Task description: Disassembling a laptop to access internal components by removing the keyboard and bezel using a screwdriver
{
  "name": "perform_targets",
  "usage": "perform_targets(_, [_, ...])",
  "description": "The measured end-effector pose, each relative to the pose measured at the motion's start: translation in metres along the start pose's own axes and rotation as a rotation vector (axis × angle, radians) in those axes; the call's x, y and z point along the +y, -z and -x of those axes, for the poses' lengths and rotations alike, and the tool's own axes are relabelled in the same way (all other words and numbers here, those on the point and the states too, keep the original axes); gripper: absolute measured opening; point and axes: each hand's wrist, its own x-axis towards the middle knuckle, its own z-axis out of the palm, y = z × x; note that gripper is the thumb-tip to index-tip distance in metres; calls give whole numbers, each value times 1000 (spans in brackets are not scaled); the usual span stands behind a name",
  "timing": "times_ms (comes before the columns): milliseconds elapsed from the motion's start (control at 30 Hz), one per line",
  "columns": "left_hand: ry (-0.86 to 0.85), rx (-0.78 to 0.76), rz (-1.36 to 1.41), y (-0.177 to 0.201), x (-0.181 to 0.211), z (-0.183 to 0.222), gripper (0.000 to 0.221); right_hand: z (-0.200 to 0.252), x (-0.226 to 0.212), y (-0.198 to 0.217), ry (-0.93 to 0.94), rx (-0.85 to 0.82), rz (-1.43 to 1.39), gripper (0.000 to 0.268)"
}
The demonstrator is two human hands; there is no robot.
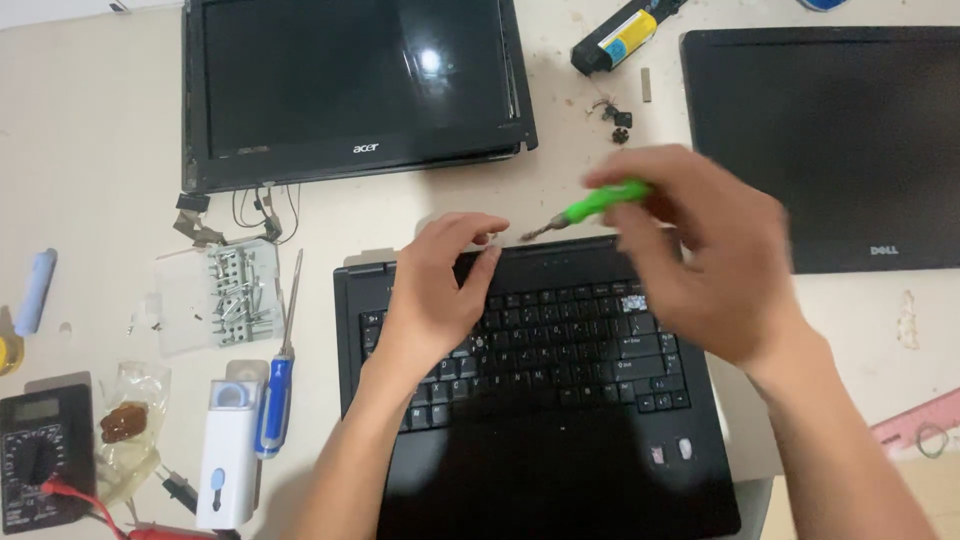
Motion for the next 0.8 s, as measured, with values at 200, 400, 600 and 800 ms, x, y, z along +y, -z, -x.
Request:
perform_targets(200, [-8,-12,-16,0,6,-4,21,73,60,-10,-419,609,-556,25])
perform_targets(400, [-79,-40,-191,-6,2,-8,20,133,92,-17,-720,882,-670,23])
perform_targets(600, [-27,-95,-233,-4,11,-16,20,143,98,-17,-863,1023,-452,29])
perform_targets(800, [2,-89,-255,-7,10,-16,18,154,108,-28,-852,1099,-626,23])
